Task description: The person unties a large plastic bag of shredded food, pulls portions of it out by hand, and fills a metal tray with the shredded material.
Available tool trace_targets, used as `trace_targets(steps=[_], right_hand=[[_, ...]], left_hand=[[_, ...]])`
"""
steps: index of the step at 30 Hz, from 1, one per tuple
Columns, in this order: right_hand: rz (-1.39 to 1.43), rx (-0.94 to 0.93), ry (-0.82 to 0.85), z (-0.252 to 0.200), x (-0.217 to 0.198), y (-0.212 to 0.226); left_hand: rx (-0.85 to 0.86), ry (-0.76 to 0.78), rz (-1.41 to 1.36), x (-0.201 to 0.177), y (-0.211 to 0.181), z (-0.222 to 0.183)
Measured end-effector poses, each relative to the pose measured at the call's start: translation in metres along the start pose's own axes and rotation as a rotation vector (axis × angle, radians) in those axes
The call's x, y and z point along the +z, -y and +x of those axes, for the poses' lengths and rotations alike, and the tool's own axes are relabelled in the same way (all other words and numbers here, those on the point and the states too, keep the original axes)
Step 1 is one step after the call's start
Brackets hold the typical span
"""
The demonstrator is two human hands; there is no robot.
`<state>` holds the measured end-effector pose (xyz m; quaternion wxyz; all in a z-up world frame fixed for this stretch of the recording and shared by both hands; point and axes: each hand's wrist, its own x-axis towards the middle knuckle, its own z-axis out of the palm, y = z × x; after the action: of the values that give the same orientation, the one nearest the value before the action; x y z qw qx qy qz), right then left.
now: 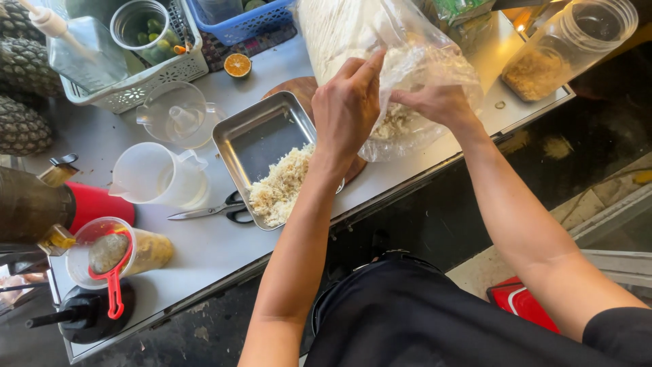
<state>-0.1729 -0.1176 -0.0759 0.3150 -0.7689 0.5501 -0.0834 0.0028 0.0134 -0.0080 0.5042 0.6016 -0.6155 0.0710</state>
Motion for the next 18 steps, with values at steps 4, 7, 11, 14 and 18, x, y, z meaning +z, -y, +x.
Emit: trace_targets(steps=[4, 7, 11, 14, 18], right_hand=[[0.347, -0.232, -0.073, 0.017, 0.025, -0.062], [0.452, 0.032, 0.056, -0.016, 0.007, -0.015], [0.27, 0.104, 0.079, -0.044, -0.008, 0.022], [0.258, -0.076, 0.075, -0.035, -0.007, 0.019], [0.077, -0.471, -0.031, -0.027, -0.001, 0.024]], left_hand=[[0.071, 0.006, -0.002, 0.0, 0.005, -0.004], [0.101, 0.187, 0.057, -0.004, -0.001, -0.01], [0.007, 0.246, 0.082, 0.01, 0.02, -0.019], [0.012, 0.077, 0.039, 0.005, 0.014, -0.01], [-0.038, -0.001, 0.007, 0.0, 0.012, 0.002]])
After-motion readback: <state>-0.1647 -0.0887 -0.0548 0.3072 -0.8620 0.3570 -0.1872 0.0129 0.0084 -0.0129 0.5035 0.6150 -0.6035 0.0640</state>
